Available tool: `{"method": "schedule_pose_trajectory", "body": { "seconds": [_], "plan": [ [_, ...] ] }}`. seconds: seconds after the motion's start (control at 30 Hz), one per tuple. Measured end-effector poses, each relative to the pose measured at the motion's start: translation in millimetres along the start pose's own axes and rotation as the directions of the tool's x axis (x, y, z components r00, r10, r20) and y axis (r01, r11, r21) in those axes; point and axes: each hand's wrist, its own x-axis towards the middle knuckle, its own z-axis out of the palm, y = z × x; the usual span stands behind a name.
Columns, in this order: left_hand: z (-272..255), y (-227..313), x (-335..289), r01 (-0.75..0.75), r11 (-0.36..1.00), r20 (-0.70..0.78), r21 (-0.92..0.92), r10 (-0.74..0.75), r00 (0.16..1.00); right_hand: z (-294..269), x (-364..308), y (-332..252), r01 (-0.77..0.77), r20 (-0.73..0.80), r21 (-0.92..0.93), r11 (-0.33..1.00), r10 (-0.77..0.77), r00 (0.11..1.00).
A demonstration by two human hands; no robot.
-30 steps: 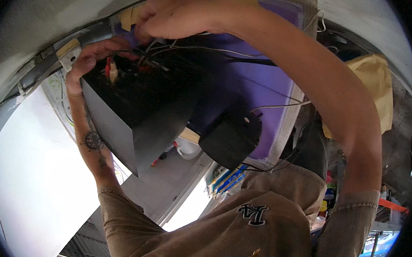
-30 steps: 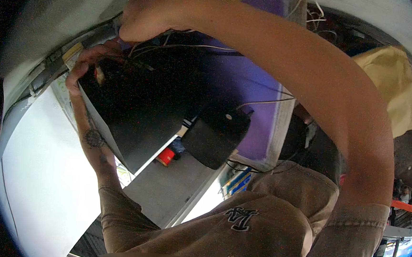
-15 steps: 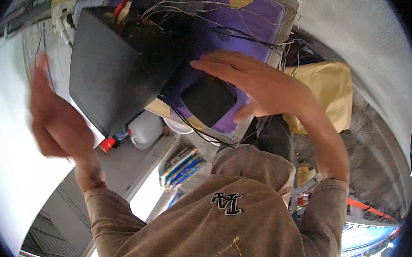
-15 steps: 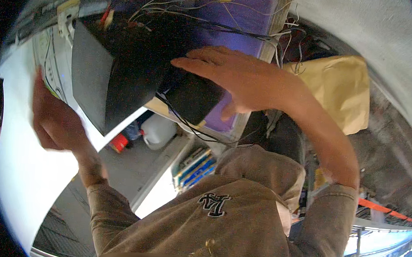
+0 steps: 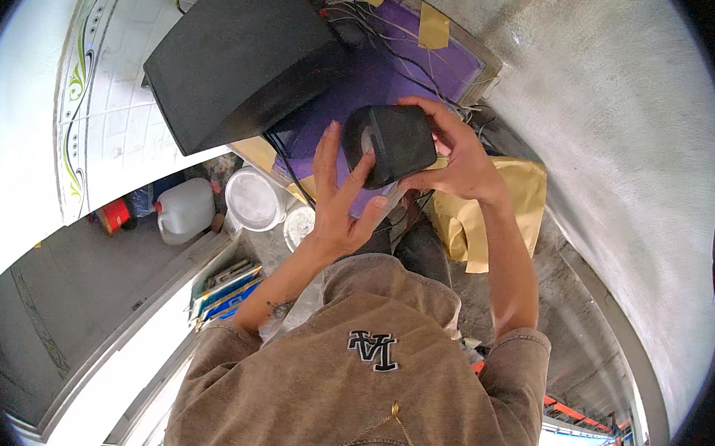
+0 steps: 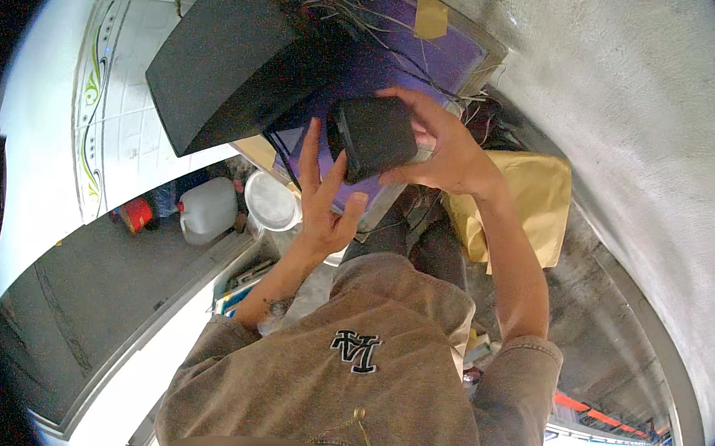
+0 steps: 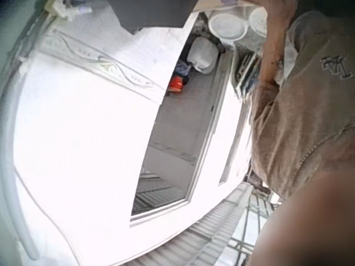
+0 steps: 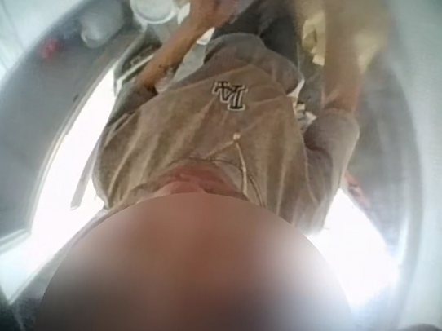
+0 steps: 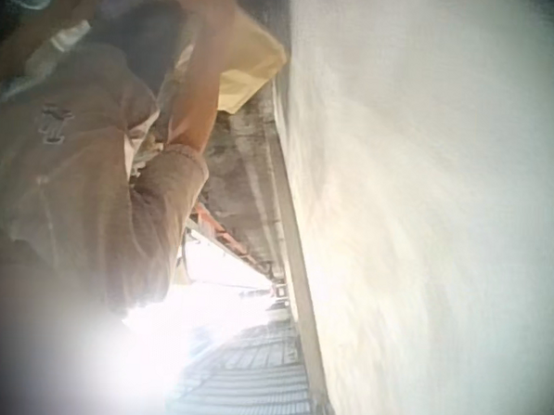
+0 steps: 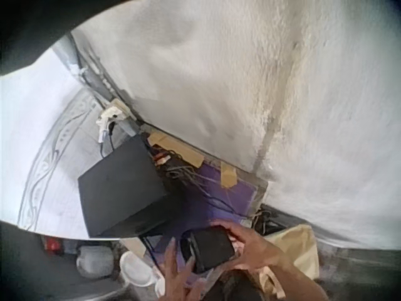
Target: The person works on a small black electronic box, repeatedly connecting and disconnecting wires and a power adapter. They manipulate the wires with both hands, occasionally using tape to secure connections, and test the device by plugging in the adapter.
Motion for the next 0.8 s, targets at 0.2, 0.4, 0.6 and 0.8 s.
{"method": "schedule_pose_trajectory", "body": {
  "seconds": [0.2, 0.4, 0.6, 0.8],
  "plan": [
    [3, 4, -7, 0.059, 0.996, -0.001, -0.066, -0.059, 0.998, 6, -3, -7, 0.040, 0.021, -0.091, 0.995, -0.038, 0.999],
    [1, -7, -17, 0.209, 0.973, 0.060, -0.100, -0.203, 0.977, 17, 4, 8, 0.174, 0.002, -0.445, 0.878, -0.194, 0.981],
    [-4, -10, -28, 0.541, 0.776, 0.126, -0.325, -0.531, 0.838, 32, 9, 22, 0.195, -0.011, -0.518, 0.833, -0.234, 0.972],
    [-5, -8, -21, 0.584, 0.722, 0.107, -0.371, -0.591, 0.799, 36, 7, 31, 0.229, -0.038, -0.503, 0.834, -0.286, 0.958]
  ]
}}
